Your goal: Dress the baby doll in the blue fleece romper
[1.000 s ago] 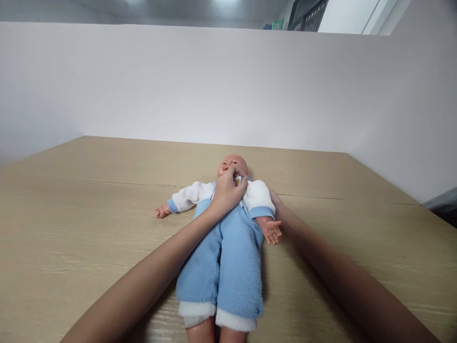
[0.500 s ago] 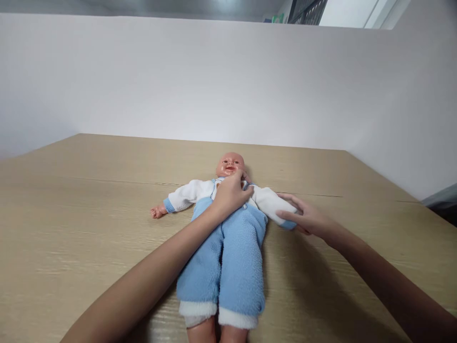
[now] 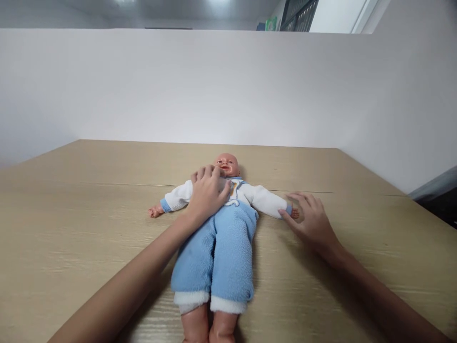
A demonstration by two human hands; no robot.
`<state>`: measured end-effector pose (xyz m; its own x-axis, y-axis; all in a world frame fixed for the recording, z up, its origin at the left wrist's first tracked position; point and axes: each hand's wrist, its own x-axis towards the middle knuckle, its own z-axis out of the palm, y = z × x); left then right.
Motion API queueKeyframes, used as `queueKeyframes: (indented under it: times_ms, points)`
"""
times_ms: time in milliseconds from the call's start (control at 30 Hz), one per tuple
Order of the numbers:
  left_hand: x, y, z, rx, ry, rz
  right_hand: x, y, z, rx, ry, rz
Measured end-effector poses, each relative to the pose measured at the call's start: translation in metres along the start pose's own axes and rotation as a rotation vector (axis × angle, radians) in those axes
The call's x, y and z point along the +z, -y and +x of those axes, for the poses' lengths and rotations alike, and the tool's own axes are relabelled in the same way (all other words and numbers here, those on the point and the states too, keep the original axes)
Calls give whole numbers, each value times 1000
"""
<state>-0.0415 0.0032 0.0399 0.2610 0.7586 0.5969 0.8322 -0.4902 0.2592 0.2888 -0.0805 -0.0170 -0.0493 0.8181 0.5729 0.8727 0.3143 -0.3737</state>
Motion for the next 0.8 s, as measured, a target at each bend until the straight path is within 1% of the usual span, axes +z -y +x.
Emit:
queueKeyframes:
  times_ms: [67,100,167,233,300,333,400,433,533,633,700,800]
  points:
    - [-12,16,-15,6,-18,-68,-2,22,-1,-61,-27,79]
    - [-16,25,-24,11,-16,-116,-1,35,-1,-63,2,173]
    - [-22,43,-41,-8,2,-210,5,59,1,-5,118,419]
    - [-25,59,-58,-75,53,-286,16,75,7,84,263,620]
    - [-27,71,-70,-142,148,-332,30,81,17,152,393,730]
    - [-27,75,-74,-163,201,-346,36,81,22,183,437,774]
    - [-27,79,-79,-182,270,-369,47,77,29,246,475,859]
    - [-27,80,-79,-183,277,-386,50,74,32,277,478,903]
    - [-24,79,-79,-194,242,-477,55,72,34,343,474,999]
    - [-19,79,-79,-233,255,-580,58,74,32,434,425,1132]
    - [-17,81,-80,-259,268,-626,61,75,30,456,348,1103]
    - [-16,82,-80,-294,250,-614,66,69,22,436,225,925]
